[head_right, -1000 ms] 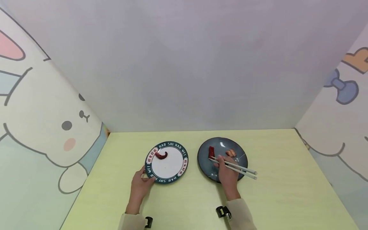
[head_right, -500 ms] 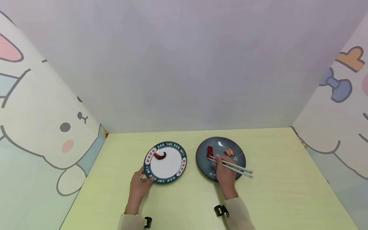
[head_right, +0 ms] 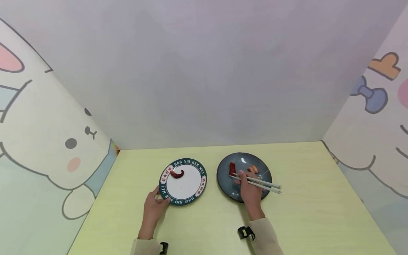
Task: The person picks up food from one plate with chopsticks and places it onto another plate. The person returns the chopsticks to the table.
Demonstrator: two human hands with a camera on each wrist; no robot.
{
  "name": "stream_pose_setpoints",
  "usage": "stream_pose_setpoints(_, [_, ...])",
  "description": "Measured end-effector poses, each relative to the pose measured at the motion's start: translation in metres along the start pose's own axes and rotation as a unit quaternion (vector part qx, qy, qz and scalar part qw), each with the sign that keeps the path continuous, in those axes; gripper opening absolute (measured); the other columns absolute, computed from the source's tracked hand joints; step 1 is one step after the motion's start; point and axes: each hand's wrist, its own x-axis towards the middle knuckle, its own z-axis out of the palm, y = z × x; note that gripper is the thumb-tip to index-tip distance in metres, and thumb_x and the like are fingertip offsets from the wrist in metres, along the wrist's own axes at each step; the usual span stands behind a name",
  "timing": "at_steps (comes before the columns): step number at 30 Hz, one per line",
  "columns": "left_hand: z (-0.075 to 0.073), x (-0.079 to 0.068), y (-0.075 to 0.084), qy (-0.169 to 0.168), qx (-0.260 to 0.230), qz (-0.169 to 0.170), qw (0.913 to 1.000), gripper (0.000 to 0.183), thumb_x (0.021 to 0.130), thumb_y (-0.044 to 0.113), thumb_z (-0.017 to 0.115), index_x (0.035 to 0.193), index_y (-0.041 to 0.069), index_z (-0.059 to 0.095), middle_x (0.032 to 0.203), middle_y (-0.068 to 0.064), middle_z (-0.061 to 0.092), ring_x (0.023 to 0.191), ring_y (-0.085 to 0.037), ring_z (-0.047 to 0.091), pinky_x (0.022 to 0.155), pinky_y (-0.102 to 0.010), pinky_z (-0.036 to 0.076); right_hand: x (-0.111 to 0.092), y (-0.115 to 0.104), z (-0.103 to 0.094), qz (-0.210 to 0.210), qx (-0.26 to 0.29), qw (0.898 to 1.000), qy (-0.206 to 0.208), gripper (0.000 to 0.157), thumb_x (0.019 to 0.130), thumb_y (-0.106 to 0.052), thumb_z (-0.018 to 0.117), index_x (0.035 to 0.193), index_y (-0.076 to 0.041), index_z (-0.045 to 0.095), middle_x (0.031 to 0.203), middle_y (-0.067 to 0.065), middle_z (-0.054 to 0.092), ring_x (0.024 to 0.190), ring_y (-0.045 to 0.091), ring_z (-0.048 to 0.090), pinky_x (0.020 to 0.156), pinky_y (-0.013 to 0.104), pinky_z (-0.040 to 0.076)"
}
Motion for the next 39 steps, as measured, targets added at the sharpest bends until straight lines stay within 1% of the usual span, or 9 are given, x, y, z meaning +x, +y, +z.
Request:
stream_pose_setpoints(5, [-0.001,0.0,0.002,0.0,0.002,0.002,1.0,0.076,0.091,0.001,0.078,0.155,-0.013,0.039,0.138,-0.029,0.053,0.097,-0.031,0.068,0.076,-0.039,0.056,0.003,0.001,-0.004,-0.034,-0.002,0.999,0.006,0.025,0.104,0.0,0.057,0.09,0.009,0.076,0.088,0.017,0.069,0.104,0.004,0.063,0.082,0.006,0.043])
stream_pose_setpoints(7, [-0.001,0.0,0.002,0.002,0.003,0.002,1.0,0.076,0.091,0.001,0.078,0.155,-0.013,0.039,0.138,-0.03,0.053,0.098,-0.032,0.068,0.077,-0.04,0.057,0.003,-0.001,-0.006,-0.036,0.019,0.999,0.004,0.026,0.105,0.001,0.056,0.09,0.01,0.074,0.09,0.018,0.068,0.098,0.001,0.067,0.081,0.009,0.05])
stream_pose_setpoints(11, [-0.001,0.001,0.002,0.003,0.002,0.001,1.0,0.076,0.091,0.0,0.078,0.155,-0.013,0.039,0.138,-0.03,0.053,0.097,-0.031,0.068,0.078,-0.041,0.057,0.002,-0.007,-0.009,-0.022,0.078,0.997,0.005,0.026,0.106,0.0,0.057,0.093,0.014,0.073,0.095,0.022,0.069,0.073,-0.003,0.072,0.07,0.015,0.057])
stream_pose_setpoints(15, [-0.001,0.001,0.001,0.003,0.001,0.0,1.0,0.076,0.091,0.001,0.078,0.155,-0.013,0.04,0.138,-0.029,0.053,0.097,-0.03,0.067,0.077,-0.039,0.056,0.0,-0.013,-0.011,-0.006,0.123,0.992,0.009,0.025,0.106,-0.001,0.058,0.096,0.016,0.074,0.108,0.029,0.069,0.068,-0.004,0.072,0.069,0.016,0.058])
stream_pose_setpoints(21, [0.0,0.001,-0.001,0.003,0.0,0.003,1.0,0.076,0.091,0.0,0.078,0.155,-0.014,0.04,0.137,-0.029,0.054,0.097,-0.031,0.069,0.077,-0.04,0.057,-0.001,-0.017,-0.012,0.013,0.114,0.993,0.0,0.025,0.107,-0.003,0.058,0.103,0.016,0.073,0.127,0.033,0.066,0.068,-0.011,0.069,0.074,0.009,0.053])
stream_pose_setpoints(24, [0.0,0.001,-0.002,0.002,-0.002,0.005,1.0,0.076,0.091,0.0,0.077,0.155,-0.014,0.039,0.138,-0.029,0.053,0.098,-0.032,0.069,0.079,-0.041,0.057,0.0,-0.018,-0.01,0.011,0.117,0.993,-0.002,0.024,0.107,-0.001,0.058,0.104,0.017,0.072,0.121,0.032,0.067,0.068,-0.009,0.07,0.074,0.01,0.055])
stream_pose_setpoints(28, [0.0,0.001,-0.001,0.0,-0.001,0.006,1.0,0.076,0.091,0.001,0.077,0.155,-0.014,0.039,0.138,-0.029,0.054,0.099,-0.033,0.069,0.081,-0.042,0.058,0.002,-0.021,-0.008,-0.011,0.097,0.995,0.003,0.024,0.107,-0.003,0.059,0.102,0.015,0.074,0.091,0.027,0.075,0.068,-0.01,0.07,0.099,0.011,0.047])
stream_pose_setpoints(35, [0.002,0.003,-0.001,0.001,0.003,0.005,1.0,0.076,0.091,0.0,0.078,0.155,-0.013,0.04,0.136,-0.028,0.054,0.098,-0.031,0.068,0.08,-0.042,0.058,0.003,-0.026,-0.001,-0.05,0.06,0.997,0.014,0.022,0.105,-0.005,0.064,0.096,0.008,0.078,0.08,0.017,0.073,0.082,-0.013,0.061,0.082,0.011,0.044])
stream_pose_setpoints(39, [0.003,0.003,-0.001,0.002,0.004,0.001,1.0,0.076,0.091,0.001,0.078,0.155,-0.012,0.04,0.137,-0.027,0.055,0.098,-0.03,0.068,0.08,-0.04,0.058,0.002,-0.027,0.004,-0.071,0.077,0.994,0.008,0.021,0.104,-0.002,0.062,0.098,0.012,0.077,0.074,0.021,0.074,0.081,-0.017,0.061,0.096,0.011,0.037])
